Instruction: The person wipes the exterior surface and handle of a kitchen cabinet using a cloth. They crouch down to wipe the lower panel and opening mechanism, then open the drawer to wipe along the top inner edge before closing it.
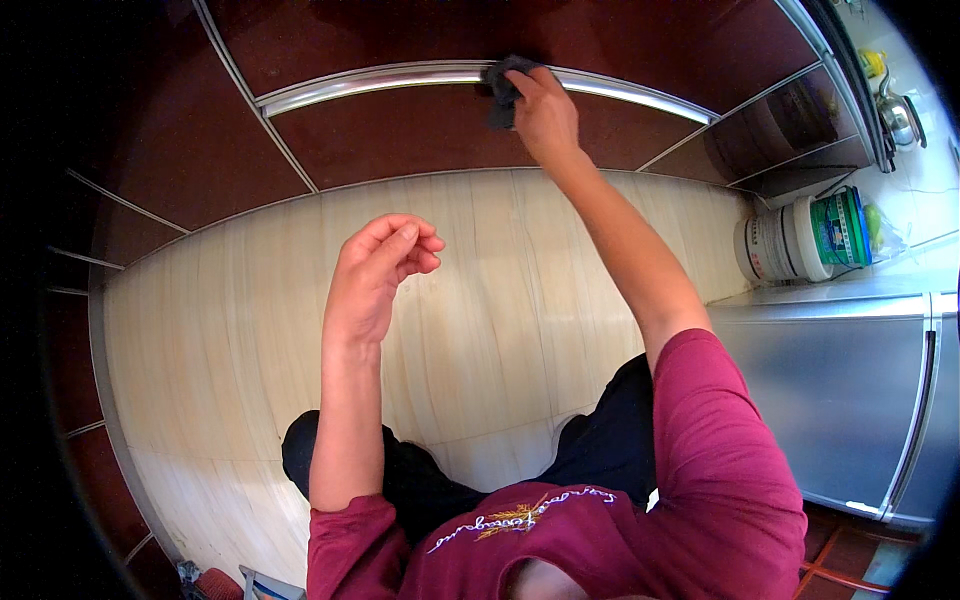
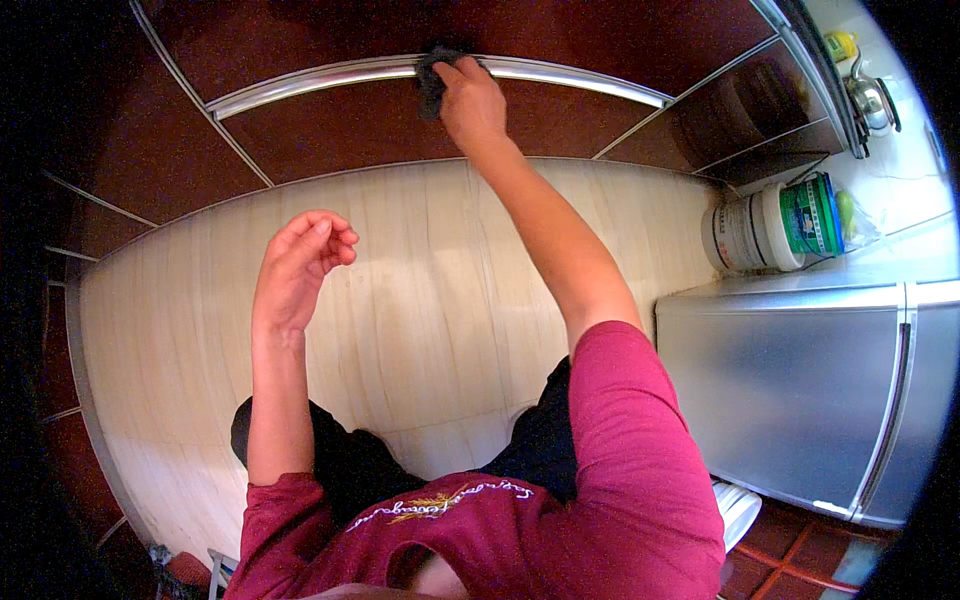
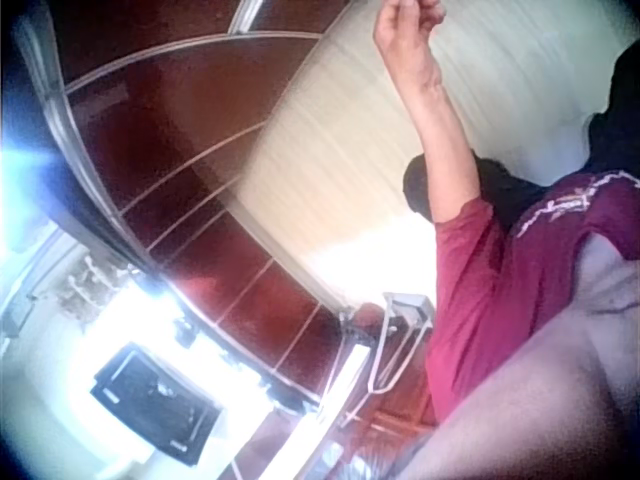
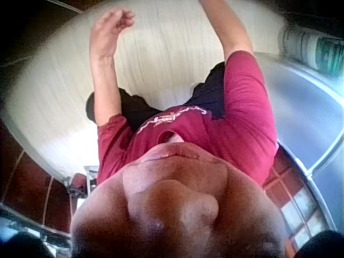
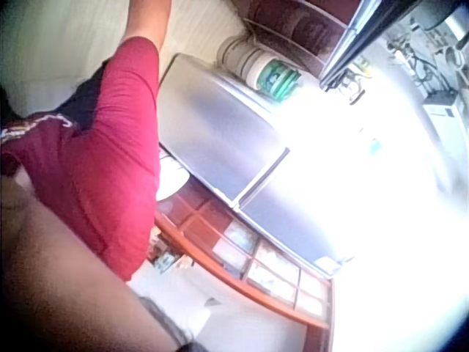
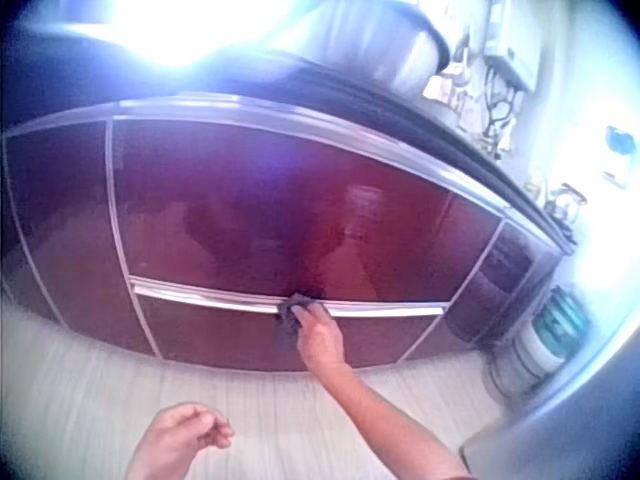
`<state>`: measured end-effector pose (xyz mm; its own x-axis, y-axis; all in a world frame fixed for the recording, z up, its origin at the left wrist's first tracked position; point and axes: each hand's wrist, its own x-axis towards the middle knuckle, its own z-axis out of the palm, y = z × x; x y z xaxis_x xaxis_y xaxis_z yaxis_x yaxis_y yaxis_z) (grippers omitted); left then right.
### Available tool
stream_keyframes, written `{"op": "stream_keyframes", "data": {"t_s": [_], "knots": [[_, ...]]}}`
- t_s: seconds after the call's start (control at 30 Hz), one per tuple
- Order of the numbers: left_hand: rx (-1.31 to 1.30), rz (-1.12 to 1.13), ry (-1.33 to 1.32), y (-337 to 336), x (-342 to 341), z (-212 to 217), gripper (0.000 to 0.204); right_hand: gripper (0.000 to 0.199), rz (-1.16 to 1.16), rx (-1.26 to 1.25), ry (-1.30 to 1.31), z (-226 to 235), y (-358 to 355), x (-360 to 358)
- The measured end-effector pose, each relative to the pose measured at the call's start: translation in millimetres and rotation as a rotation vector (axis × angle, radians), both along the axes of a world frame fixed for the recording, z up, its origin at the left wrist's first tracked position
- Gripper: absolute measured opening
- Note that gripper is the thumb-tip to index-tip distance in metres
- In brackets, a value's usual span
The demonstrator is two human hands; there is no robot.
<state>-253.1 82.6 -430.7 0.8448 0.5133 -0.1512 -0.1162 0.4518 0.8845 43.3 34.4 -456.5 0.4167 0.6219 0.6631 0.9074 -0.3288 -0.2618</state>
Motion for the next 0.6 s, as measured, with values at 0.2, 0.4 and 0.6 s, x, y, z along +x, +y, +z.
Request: {"op": "stream_keyframes", "data": {"t_s": [0.2,0.4,0.6], "knots": [[-0.014,0.045,0.003,4.3,-5.3,-1.3,0.019,0.034,-0.226,0.374,0.249,-6.2,-60.1,67.5],[-0.017,0.015,0.017,4.8,-1.3,-5.6,0.020,0.035,0.080,0.223,0.022,-5.1,7.3,11.3],[-0.017,0.048,-0.032,7.0,-4.4,0.7,0.020,0.030,-0.082,0.259,0.128,-4.3,-28.7,39.6]]}}
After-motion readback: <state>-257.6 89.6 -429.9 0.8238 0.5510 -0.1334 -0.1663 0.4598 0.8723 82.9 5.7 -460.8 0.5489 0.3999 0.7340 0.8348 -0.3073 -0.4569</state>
